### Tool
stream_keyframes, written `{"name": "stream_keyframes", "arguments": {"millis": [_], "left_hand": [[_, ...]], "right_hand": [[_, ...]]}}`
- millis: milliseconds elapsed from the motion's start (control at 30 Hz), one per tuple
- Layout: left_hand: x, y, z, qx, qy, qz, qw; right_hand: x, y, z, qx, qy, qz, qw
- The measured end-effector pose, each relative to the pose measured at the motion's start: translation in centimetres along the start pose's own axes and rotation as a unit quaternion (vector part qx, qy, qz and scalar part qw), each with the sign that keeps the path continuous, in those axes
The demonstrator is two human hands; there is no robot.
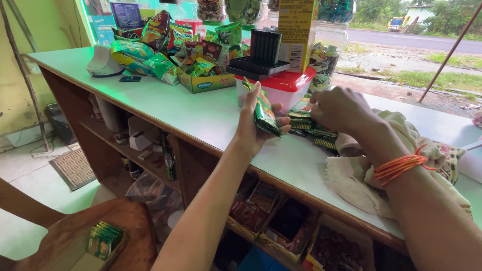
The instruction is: The person wipes down small green packets and a cardboard box with a white cloth, then stacks the packets into the box.
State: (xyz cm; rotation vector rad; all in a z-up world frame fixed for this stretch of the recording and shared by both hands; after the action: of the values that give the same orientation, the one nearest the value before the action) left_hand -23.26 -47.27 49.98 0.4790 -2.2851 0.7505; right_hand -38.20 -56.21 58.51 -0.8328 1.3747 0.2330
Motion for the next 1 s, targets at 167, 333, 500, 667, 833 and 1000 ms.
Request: {"name": "stream_keyframes", "arguments": {"millis": [167,333,500,667,833,1000], "left_hand": [[0.0,-0.1,-0.1,-0.001,-0.010,-0.004,1.000],[0.6,-0.2,-0.1,0.013,0.011,0.018,1.000],[0.2,-0.5,-0.1,0.027,0.004,0.020,0.999],[-0.9,-1.2,0.0,0.049,-0.046,0.020,0.998],[0.1,-0.3,-0.6,0.050,-0.046,0.021,0.997],[0.5,0.3,-1.2,0.054,-0.044,-0.021,0.997]], "right_hand": [[-4.5,0.6,-0.5,0.033,0.022,-0.220,0.975],[-8.1,4.9,2.6,-0.060,-0.035,-0.412,0.908],[-8.1,8.9,8.0,-0.217,-0.106,-0.436,0.867],[-4.5,7.2,11.0,-0.225,-0.073,-0.274,0.932],[-5.2,6.1,8.7,-0.248,-0.220,-0.248,0.910],[-3.8,1.1,0.1,-0.041,-0.182,-0.257,0.948]]}}
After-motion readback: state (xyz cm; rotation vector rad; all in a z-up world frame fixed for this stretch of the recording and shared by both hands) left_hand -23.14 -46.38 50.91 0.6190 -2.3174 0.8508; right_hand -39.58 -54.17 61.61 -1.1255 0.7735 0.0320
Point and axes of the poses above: each hand's wrist, its own y-axis away from the middle knuckle, its own x-axis out of the palm, z = x × y, the point moved 8 cm from there along -y, towards the middle knuckle, and after that the axes turned 14 degrees about x, right-handed, at the moved point
